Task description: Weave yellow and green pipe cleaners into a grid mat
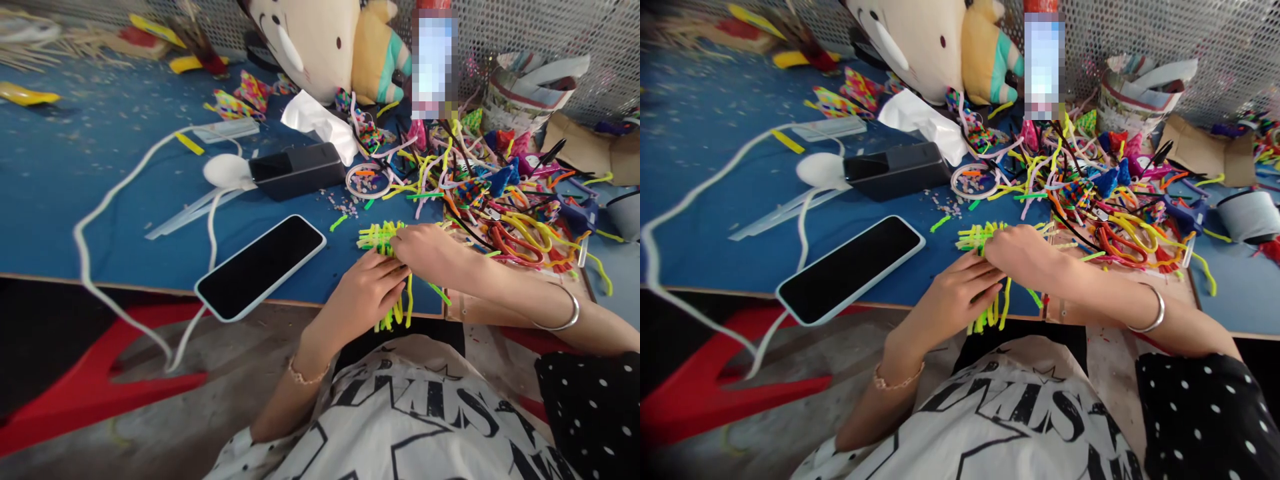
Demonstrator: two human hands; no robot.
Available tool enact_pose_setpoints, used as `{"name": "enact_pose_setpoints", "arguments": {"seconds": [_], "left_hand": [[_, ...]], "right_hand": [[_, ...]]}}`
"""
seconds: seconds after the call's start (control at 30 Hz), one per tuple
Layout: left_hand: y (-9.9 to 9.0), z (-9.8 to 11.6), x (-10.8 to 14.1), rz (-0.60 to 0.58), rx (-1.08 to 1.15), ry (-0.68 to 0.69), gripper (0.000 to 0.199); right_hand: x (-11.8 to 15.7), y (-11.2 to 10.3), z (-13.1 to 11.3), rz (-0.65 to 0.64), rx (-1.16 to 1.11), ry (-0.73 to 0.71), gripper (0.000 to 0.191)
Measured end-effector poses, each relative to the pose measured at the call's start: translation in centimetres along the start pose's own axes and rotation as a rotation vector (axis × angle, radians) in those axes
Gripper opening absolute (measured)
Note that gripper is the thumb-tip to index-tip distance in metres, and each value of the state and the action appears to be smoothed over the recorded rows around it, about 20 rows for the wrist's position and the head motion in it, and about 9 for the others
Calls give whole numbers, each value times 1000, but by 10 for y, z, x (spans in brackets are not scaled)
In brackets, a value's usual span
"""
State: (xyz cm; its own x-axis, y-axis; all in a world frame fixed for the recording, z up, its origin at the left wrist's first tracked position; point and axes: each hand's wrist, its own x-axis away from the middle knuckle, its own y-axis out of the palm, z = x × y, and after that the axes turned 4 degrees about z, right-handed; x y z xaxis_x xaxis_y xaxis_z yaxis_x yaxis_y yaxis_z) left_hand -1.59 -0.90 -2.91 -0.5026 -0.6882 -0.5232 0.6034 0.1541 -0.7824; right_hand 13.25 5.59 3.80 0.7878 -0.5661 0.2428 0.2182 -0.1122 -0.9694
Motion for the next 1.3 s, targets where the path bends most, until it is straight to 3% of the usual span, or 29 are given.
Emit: {"name": "enact_pose_setpoints", "arguments": {"seconds": [0.13, 0.3, 0.63, 0.97, 1.3], "left_hand": [[-1, 2, -2, -18, -8, -12, 26], [-1, 5, -3, -22, -81, -46, 21], [-1, 4, -2, -10, -74, 0, 25], [3, 3, 1, 51, -25, -12, 22], [-4, 8, -1, 74, -18, -233, 13]], "right_hand": [[0, 8, 0, 63, 12, -16, 29], [-1, 22, 7, 118, -94, 87, 27], [-15, 13, 5, 55, -214, 260, 30], [-8, 10, 21, 275, -484, 280, 23], [3, 35, 11, 285, -474, 204, 27]]}}
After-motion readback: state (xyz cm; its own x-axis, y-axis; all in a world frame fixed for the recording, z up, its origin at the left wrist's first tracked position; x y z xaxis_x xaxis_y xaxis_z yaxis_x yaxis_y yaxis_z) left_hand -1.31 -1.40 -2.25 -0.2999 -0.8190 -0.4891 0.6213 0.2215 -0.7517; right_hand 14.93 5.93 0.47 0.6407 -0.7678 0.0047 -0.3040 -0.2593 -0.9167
